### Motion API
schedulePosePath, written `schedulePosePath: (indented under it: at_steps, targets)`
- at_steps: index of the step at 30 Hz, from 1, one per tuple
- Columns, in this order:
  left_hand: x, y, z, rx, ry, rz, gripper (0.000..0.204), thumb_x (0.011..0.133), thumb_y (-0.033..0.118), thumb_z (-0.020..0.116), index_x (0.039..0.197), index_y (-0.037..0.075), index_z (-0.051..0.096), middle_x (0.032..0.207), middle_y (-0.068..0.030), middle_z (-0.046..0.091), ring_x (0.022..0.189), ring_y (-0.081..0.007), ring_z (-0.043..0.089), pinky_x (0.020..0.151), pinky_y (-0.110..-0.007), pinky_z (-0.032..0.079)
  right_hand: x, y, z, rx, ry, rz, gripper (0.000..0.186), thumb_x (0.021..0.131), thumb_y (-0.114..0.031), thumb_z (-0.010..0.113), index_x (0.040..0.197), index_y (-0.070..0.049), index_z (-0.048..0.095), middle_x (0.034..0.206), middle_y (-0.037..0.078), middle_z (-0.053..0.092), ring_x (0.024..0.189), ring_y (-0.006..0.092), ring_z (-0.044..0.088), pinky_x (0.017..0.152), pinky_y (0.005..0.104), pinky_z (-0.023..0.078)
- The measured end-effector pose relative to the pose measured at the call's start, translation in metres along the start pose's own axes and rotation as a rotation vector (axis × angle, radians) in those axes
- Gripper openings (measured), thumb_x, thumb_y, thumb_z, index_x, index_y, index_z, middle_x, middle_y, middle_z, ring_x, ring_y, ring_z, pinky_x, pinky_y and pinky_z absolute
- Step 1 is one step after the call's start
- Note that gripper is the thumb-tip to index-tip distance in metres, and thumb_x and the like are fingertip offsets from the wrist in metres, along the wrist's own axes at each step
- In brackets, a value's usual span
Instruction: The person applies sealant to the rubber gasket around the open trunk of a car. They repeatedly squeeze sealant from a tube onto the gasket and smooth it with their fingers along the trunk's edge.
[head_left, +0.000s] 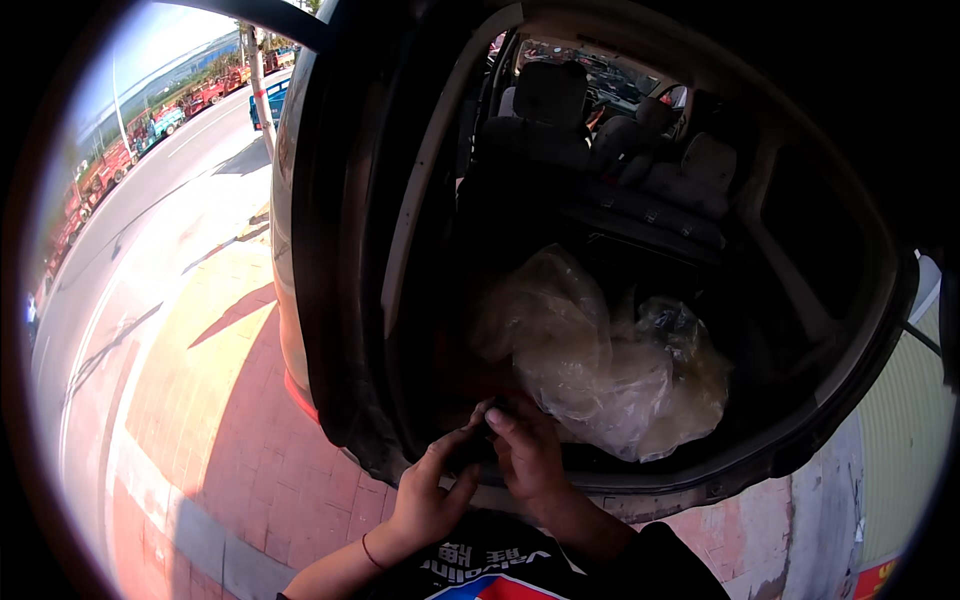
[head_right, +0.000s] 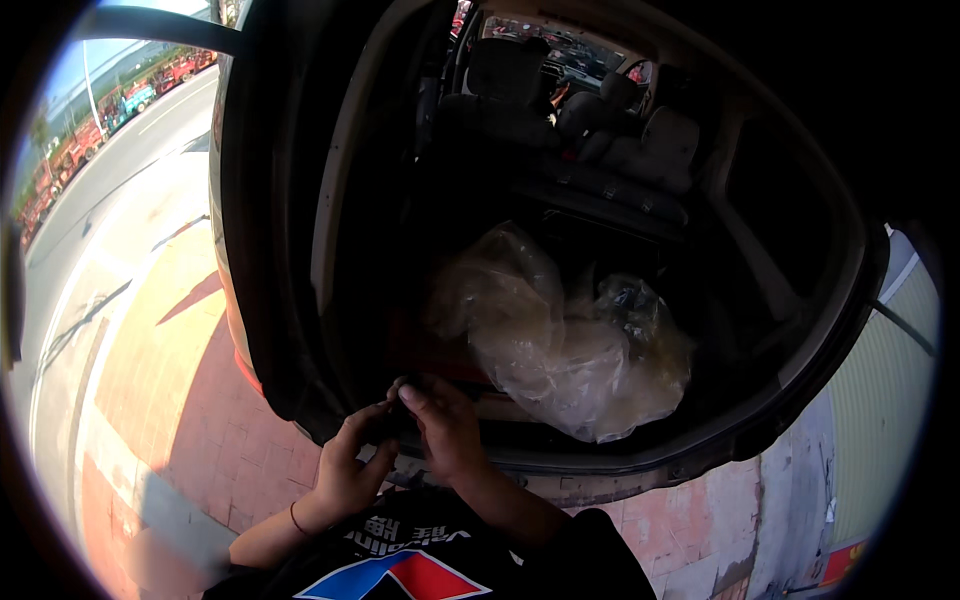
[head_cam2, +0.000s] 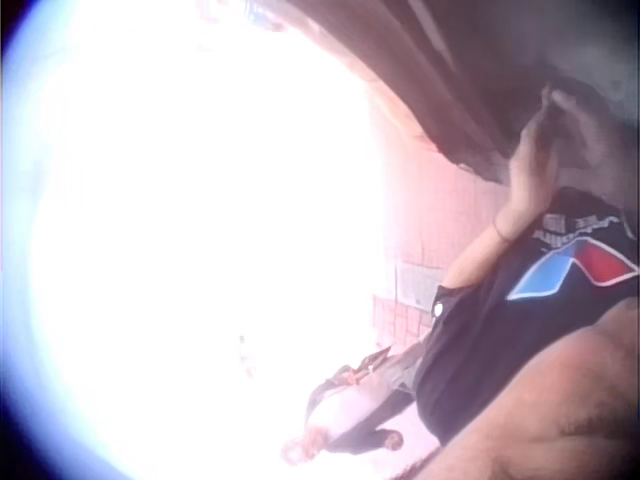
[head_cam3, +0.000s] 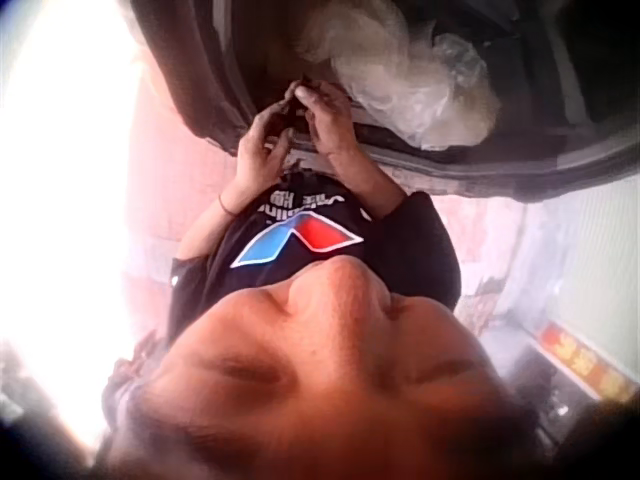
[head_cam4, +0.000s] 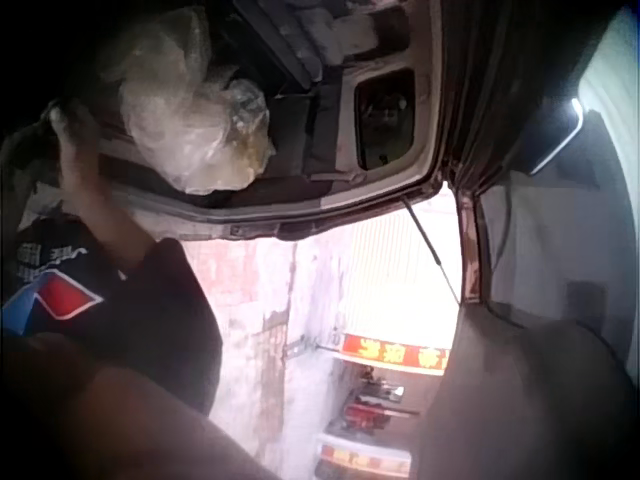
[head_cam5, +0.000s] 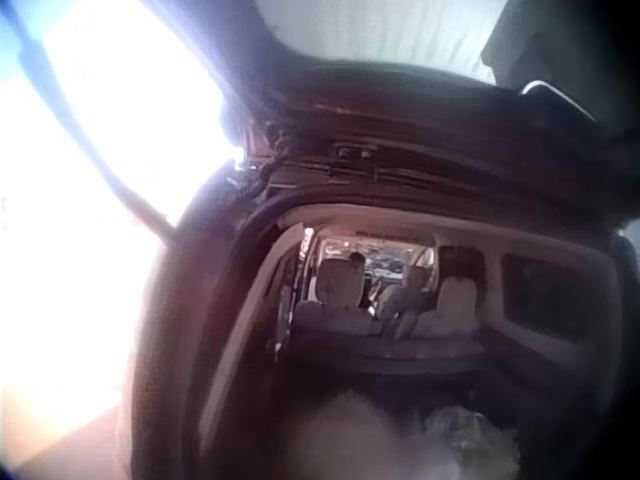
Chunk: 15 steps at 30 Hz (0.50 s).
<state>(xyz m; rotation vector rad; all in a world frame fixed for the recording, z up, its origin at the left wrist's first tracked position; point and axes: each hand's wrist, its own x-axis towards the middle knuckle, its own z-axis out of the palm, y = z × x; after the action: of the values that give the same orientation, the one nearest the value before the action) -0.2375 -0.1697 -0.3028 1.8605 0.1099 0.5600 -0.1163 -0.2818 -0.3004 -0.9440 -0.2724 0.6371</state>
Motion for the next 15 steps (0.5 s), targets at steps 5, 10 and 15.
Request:
schedulePosePath:
  at_steps: [5, 10, 15]
  targets:
    - [-0.003, -0.008, -0.002, 0.111, 0.049, 0.085, 0.047, 0.088, 0.001, 0.072, 0.131, 0.0, 0.055, 0.113, -0.0174, 0.07, 0.094, -0.027, 0.073, 0.08, -0.034, 0.057, 0.008, -0.026, 0.009, 0.137, -0.043, -0.062, 0.017, 0.096, -0.021, 0.063, 0.1, -0.004, 0.064, 0.093, 0.006, 0.064, 0.09, 0.0198, 0.063, 0.084, 0.0364, 0.052]
    - [-0.002, -0.01, -0.007, 0.192, 0.044, 0.162, 0.046, 0.086, 0.003, 0.075, 0.129, 0.002, 0.057, 0.107, -0.0168, 0.071, 0.092, -0.0293, 0.074, 0.077, -0.035, 0.058, 0.016, -0.047, 0.003, 0.193, -0.106, -0.166, 0.014, 0.096, -0.019, 0.064, 0.098, -0.005, 0.063, 0.09, 0.006, 0.064, 0.084, 0.0183, 0.062, 0.082, 0.0368, 0.053]
    - [-0.003, -0.017, -0.019, 0.231, 0.026, 0.086, 0.047, 0.085, 0.003, 0.076, 0.129, 0.003, 0.059, 0.101, -0.0123, 0.071, 0.087, -0.022, 0.072, 0.076, -0.032, 0.057, 0.023, -0.071, -0.002, 0.196, -0.107, -0.251, 0.011, 0.095, -0.015, 0.064, 0.096, -0.005, 0.062, 0.088, 0.006, 0.063, 0.079, 0.0175, 0.061, 0.079, 0.0365, 0.053]
